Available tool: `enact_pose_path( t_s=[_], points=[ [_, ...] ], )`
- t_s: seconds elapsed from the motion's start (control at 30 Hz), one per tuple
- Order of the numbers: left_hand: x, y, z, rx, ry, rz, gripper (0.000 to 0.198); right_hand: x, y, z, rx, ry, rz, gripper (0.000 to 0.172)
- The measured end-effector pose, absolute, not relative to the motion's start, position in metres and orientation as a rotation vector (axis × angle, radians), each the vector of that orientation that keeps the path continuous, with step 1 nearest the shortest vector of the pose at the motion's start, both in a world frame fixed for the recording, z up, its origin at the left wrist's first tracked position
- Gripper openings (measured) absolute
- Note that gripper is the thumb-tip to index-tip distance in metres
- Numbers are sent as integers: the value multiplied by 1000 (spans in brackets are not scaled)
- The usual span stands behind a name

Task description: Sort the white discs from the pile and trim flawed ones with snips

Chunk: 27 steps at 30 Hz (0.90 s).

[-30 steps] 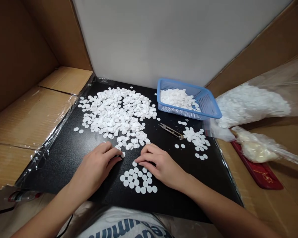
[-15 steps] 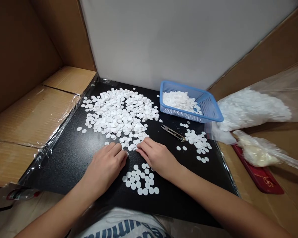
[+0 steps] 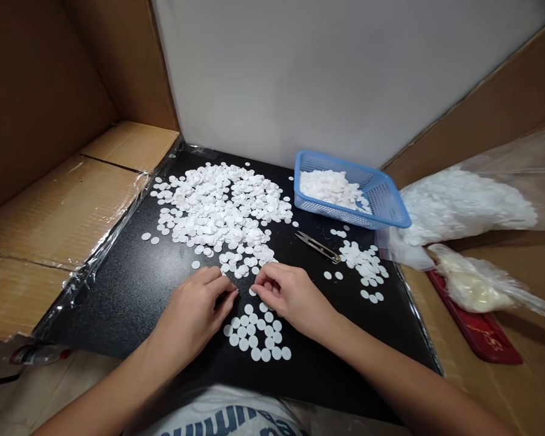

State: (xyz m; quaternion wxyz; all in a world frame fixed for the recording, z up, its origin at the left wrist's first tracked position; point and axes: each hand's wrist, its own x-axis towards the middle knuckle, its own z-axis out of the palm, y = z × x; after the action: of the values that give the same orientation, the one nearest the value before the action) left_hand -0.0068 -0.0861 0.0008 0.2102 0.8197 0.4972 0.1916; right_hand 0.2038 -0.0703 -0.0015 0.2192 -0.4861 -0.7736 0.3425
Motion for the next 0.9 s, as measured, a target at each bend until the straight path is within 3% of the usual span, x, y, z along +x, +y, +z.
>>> enact_pose_path(
  t_s=[0.13, 0.33, 0.47, 0.73, 0.9],
  points=[
    [-12, -88, 11, 2058, 1438, 518, 17, 207, -66, -11, -1330, -2210, 686, 6],
    [-23, -91, 5, 2061, 1408, 480, 16, 211, -62, -19, -1326, -2358, 501, 16],
    [-24, -92, -2, 2115, 1437, 626, 9, 213, -63, -12, -1241, -2320, 672, 9],
    [-25, -95, -12, 2136, 1398, 686, 29, 219, -69, -4, -1259, -2256, 882, 17],
    [-23, -94, -16, 2191, 1376, 675, 27, 210, -73, -4, -1213, -2224, 1002, 11]
  ],
)
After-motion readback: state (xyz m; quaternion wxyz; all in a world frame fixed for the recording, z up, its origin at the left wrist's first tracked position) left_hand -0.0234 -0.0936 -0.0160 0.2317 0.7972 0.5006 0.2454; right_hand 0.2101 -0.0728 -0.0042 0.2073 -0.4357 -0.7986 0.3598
